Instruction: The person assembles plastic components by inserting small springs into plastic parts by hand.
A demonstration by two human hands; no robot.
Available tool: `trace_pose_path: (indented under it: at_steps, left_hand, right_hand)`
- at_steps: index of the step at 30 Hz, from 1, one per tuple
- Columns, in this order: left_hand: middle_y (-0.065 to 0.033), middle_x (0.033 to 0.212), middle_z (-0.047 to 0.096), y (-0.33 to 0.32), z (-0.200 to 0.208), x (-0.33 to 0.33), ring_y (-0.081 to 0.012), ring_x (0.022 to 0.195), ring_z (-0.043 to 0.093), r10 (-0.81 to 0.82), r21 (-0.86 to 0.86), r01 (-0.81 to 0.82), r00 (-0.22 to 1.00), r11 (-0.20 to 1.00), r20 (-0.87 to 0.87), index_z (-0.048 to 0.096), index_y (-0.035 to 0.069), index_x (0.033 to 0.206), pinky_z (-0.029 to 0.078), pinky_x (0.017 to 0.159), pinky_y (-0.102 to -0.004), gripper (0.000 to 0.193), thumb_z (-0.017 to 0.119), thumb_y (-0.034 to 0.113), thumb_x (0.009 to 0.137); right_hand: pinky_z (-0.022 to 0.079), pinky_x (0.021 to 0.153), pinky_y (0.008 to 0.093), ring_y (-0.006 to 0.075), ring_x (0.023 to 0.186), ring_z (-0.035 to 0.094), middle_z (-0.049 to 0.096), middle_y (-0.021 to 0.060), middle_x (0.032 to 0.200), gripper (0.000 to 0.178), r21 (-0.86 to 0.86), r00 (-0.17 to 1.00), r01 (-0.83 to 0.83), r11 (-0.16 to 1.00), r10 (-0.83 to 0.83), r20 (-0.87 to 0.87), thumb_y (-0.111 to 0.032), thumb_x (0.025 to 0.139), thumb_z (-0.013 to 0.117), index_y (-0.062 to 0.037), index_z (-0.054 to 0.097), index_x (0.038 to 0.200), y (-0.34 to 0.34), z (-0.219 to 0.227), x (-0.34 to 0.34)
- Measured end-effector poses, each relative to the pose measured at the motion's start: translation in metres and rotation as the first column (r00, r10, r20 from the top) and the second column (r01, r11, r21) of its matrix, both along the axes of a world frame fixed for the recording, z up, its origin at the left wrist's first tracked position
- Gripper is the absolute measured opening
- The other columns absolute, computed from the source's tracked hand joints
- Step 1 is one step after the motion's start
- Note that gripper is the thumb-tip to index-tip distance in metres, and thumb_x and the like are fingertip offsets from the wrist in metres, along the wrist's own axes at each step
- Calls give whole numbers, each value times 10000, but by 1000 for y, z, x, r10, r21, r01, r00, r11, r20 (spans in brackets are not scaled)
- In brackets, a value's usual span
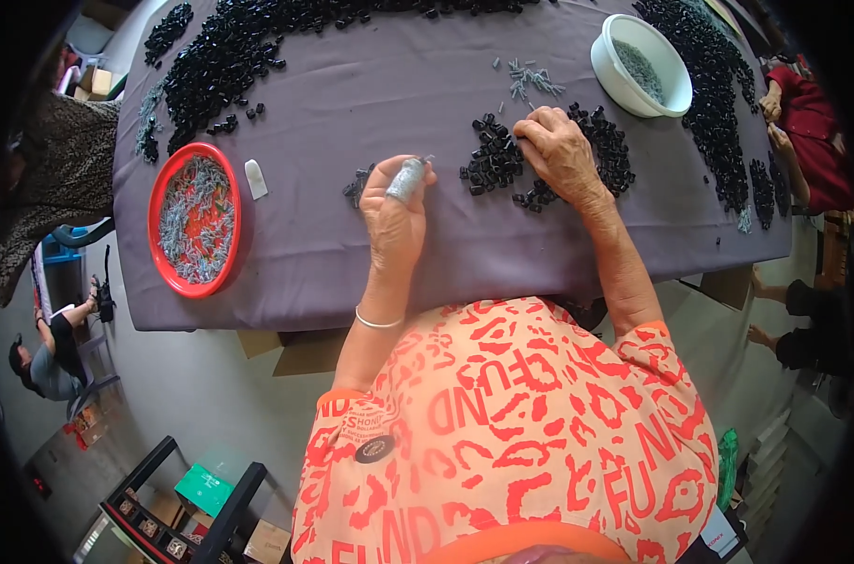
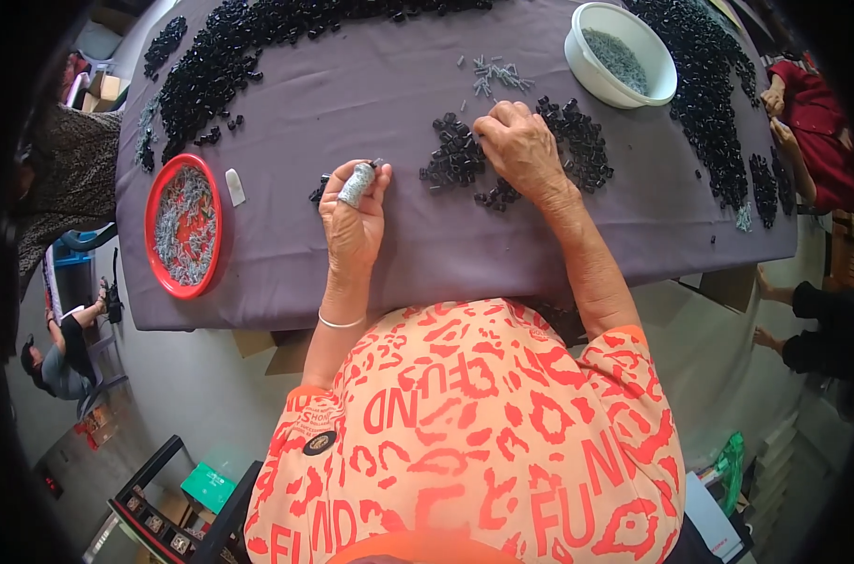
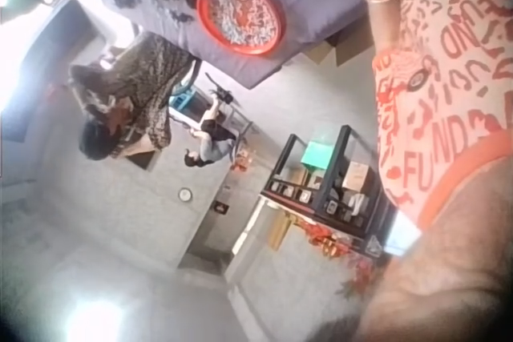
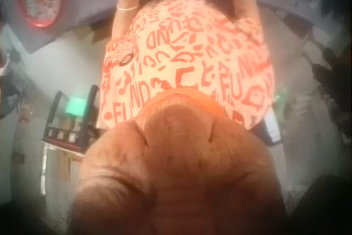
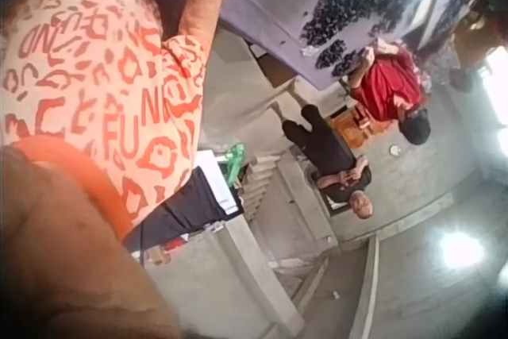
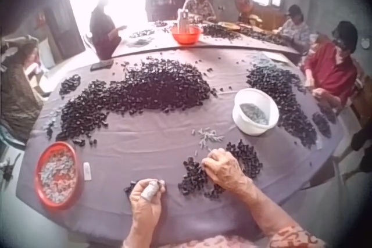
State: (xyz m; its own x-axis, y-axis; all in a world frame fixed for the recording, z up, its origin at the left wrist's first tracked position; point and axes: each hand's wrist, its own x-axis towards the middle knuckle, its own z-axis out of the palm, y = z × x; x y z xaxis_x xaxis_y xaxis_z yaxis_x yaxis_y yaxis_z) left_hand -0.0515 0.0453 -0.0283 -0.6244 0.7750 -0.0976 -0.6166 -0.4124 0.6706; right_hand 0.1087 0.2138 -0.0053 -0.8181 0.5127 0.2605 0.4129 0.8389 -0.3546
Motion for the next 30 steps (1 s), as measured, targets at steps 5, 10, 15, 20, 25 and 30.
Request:
trace_pose_path:
  at_steps: [5, 10, 15, 20, 25, 30]
  left_hand:
    - [-84, 898, 626, -6, 4, 2, -168, 831, 631, 21, -19, -20, 1000, 1000, 12, 580, -9, 984, 540, 774, -298, 140, 602, 46, 858]
    - [-90, 868, 625, -4, 16, 27, -168, 805, 639, -120, 5, 120, 987, 993, 109, 589, 0, 978, 563, 735, -359, 126, 594, 39, 859]
    - [-91, 864, 621, -7, 26, 43, -152, 742, 620, -188, 14, 188, 973, 982, 131, 583, -9, 980, 561, 727, -345, 127, 586, 42, 864]
    - [-87, 864, 620, -14, 38, 46, -149, 745, 619, -198, 9, 198, 976, 980, 87, 584, -8, 981, 563, 708, -332, 132, 595, 58, 867]
    - [-82, 856, 622, -19, 40, 48, -143, 744, 617, -208, -35, 210, 977, 977, 55, 585, -5, 985, 560, 694, -319, 138, 598, 73, 871]
    - [-78, 844, 626, -19, 35, 50, -134, 736, 614, -201, -72, 202, 979, 977, 23, 589, -8, 978, 551, 670, -299, 135, 602, 74, 871]
  right_hand:
    - [484, 670, 264, 140, 765, 608, 623, 53, 876, 156, -405, 947, 43, 913, -167, -274, -16, 825, 605, -22, 607, 981, -13, 10, 8]
    - [501, 677, 216, 108, 767, 618, 642, 85, 938, 163, -867, 804, -202, 456, -428, -413, -8, 870, 575, 12, 599, 1030, -39, 25, 11]
    - [514, 685, 243, 123, 784, 621, 638, 112, 953, 231, -840, 708, -486, 240, -455, -540, 13, 868, 565, 13, 560, 1098, -57, 23, 15]
    - [517, 680, 253, 139, 787, 624, 637, 126, 953, 229, -823, 691, -555, 125, -482, -539, 0, 869, 570, 17, 562, 1098, -70, 27, 17]
    - [519, 693, 259, 138, 812, 617, 630, 131, 964, 226, -868, 755, -463, 177, -434, -491, -9, 878, 563, 22, 566, 1102, -78, 32, 18]
    - [496, 709, 227, 103, 827, 601, 628, 98, 958, 203, -795, 737, -349, 496, -378, -560, 54, 852, 568, 31, 576, 1054, -86, 35, 12]
